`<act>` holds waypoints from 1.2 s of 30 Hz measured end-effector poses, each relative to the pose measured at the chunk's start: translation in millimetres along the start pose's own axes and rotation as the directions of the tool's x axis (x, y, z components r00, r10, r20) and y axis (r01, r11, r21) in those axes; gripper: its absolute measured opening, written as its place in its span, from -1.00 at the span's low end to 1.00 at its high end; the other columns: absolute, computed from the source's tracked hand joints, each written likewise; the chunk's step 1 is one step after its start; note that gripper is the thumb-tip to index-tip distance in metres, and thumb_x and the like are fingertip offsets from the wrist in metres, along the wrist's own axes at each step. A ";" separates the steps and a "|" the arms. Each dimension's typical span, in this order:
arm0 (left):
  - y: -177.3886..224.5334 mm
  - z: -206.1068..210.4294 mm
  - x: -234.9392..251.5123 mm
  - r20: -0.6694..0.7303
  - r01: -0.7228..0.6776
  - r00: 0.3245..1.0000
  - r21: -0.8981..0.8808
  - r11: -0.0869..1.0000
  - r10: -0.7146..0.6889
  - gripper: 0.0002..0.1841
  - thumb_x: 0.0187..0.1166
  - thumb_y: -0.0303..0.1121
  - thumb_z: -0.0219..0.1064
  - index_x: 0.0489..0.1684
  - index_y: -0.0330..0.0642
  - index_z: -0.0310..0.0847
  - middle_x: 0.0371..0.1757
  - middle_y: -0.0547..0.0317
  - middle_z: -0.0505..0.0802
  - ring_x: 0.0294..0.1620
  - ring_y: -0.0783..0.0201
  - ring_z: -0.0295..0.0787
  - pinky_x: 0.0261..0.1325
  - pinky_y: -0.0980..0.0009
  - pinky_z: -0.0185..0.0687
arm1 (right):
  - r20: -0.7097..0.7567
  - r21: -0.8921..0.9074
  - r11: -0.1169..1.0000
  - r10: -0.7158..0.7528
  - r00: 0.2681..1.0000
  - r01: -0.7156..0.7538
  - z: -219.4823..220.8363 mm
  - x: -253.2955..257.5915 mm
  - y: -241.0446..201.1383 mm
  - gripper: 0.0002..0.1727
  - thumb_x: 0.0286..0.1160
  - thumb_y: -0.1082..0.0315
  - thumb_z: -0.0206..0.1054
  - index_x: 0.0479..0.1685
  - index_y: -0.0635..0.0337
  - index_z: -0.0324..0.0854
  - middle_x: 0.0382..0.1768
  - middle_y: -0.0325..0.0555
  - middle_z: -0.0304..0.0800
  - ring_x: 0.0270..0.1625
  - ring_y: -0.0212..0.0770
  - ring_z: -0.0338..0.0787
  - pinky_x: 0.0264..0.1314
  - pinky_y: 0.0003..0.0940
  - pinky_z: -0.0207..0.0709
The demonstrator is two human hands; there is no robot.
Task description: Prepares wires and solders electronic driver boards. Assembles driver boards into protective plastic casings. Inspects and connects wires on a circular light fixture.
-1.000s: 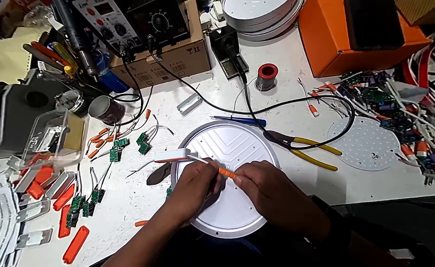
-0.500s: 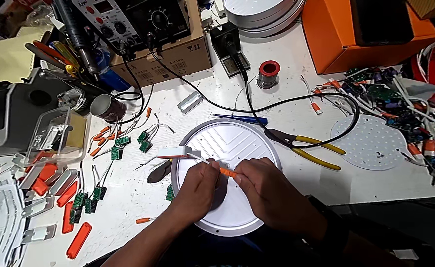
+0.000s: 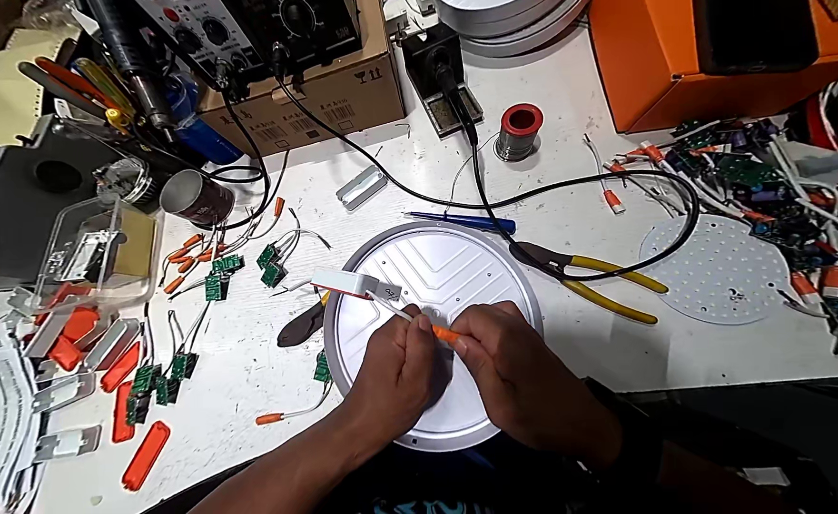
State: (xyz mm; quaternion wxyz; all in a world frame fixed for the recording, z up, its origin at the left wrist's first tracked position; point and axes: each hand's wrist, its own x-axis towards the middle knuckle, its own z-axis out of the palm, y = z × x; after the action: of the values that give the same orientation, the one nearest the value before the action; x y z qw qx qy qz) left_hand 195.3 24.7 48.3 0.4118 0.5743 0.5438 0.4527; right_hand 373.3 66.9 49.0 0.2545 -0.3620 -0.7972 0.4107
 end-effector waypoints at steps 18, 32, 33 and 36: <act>23.8 -71.6 29.4 -0.168 0.085 0.957 -0.622 0.778 -0.238 -0.22 0.77 0.34 -0.25 0.32 -0.23 0.54 0.11 -0.12 0.90 0.11 -0.04 0.92 0.24 0.00 0.82 | -0.088 0.038 0.998 -0.037 0.995 0.040 -2.2 -3.2 5.5 -0.61 0.79 0.19 -0.10 -0.18 0.10 0.65 -0.32 -0.23 0.69 -0.02 -0.28 0.68 0.33 -0.21 0.38; 4.3 -107.2 107.9 -0.197 0.184 0.976 0.495 0.849 -0.097 -0.62 0.77 -0.05 0.18 -0.05 -0.21 0.72 -0.27 0.05 0.81 -0.26 0.12 0.75 -0.13 -0.03 0.66 | -0.203 -0.356 0.932 -0.146 0.968 0.066 14.8 -5.2 8.2 -0.60 0.77 0.16 -0.01 -0.17 0.02 0.78 -0.27 -0.28 0.86 0.04 -0.24 0.81 0.24 -0.21 0.57; 3.3 -106.8 117.2 -0.169 0.240 0.970 0.579 0.779 -0.174 -0.51 0.79 0.08 0.10 -0.18 -0.19 0.73 -0.37 0.01 0.77 -0.31 0.02 0.72 -0.18 -0.15 0.60 | -0.204 -0.362 0.928 -0.170 0.964 0.087 15.7 -5.2 10.2 -0.60 0.77 0.16 -0.01 -0.15 0.02 0.80 -0.27 -0.28 0.86 0.04 -0.23 0.81 0.22 -0.20 0.58; 3.6 -96.5 149.7 -0.073 0.358 0.911 0.625 0.693 -0.406 -0.18 0.75 0.37 -0.16 -0.35 -0.25 0.74 -0.40 -0.16 0.77 -0.27 -0.16 0.74 -0.15 -0.29 0.55 | -0.196 -0.388 0.915 -0.197 0.961 0.108 16.1 -4.6 12.2 -0.60 0.76 0.18 0.00 -0.10 0.02 0.82 -0.25 -0.28 0.86 0.05 -0.21 0.79 0.17 -0.20 0.59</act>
State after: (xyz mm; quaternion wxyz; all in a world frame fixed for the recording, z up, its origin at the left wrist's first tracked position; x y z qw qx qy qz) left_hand 102.7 171.9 86.9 0.3011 0.5678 0.7550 0.1297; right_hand 369.3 60.6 29.7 0.3033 -0.3853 -0.8516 0.1851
